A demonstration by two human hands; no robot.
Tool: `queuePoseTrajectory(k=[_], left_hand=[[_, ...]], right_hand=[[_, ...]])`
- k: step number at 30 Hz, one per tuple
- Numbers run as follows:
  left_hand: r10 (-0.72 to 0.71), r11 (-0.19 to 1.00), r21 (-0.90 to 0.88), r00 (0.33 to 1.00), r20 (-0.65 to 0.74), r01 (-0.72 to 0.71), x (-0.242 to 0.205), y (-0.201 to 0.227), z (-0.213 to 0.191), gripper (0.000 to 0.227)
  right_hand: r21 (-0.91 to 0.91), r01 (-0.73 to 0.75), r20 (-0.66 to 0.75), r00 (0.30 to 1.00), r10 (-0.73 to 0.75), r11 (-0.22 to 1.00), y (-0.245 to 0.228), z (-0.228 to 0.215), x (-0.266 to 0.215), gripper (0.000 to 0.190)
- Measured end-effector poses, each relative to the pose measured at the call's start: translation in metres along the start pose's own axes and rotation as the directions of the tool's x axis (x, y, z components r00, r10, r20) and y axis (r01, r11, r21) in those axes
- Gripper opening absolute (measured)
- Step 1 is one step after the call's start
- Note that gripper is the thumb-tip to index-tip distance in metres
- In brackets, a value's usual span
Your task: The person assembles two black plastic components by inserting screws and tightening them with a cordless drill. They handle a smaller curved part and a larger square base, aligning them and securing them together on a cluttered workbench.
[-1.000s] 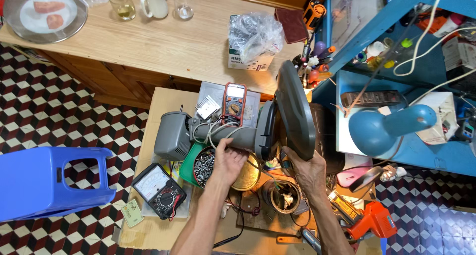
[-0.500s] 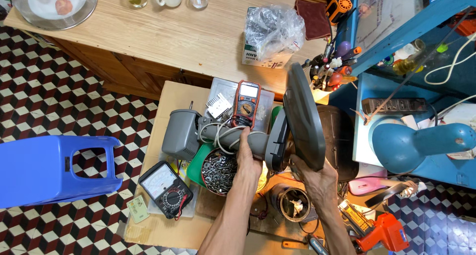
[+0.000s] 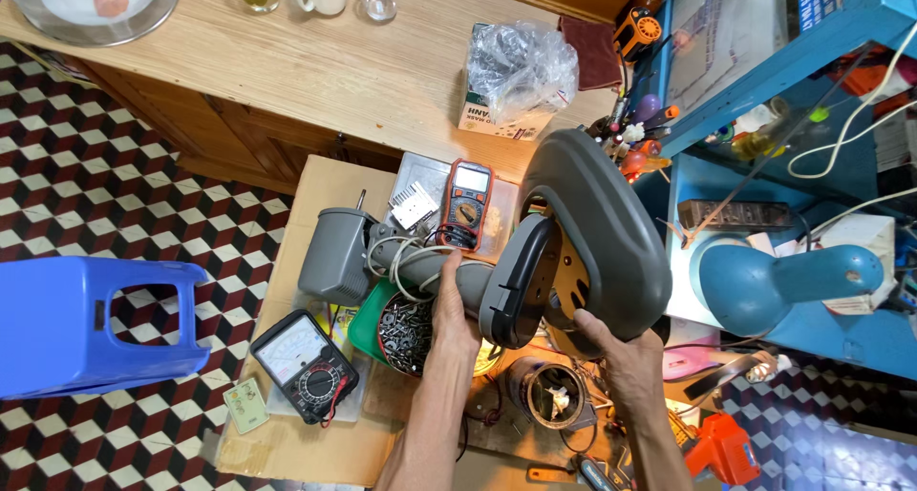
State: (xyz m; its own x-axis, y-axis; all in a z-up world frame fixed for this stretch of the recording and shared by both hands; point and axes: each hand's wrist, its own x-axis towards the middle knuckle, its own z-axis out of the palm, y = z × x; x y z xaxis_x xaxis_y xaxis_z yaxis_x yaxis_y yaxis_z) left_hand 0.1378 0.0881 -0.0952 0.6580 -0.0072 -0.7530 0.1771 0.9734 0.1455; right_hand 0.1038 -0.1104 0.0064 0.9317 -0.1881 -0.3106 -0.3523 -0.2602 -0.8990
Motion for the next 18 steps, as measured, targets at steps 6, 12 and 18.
queuePoseTrajectory(k=[6,12,18], left_hand=[[-0.021,0.997,0.077,0.997,-0.076,0.027,-0.004,0.000,-0.004,0.086],[-0.049,0.998,0.031,0.993,-0.107,0.053,-0.004,-0.001,-0.008,0.084],[-0.053,0.998,0.021,0.993,-0.105,0.055,0.002,-0.002,-0.013,0.079]], right_hand=[[-0.050,-0.008,0.010,1.000,0.009,0.999,0.000,-0.012,0.009,0.047],[-0.038,0.039,-0.025,0.999,-0.040,0.999,0.001,-0.013,0.001,0.046],[-0.089,0.000,-0.060,0.998,-0.006,0.996,-0.006,-0.019,-0.006,0.045]])
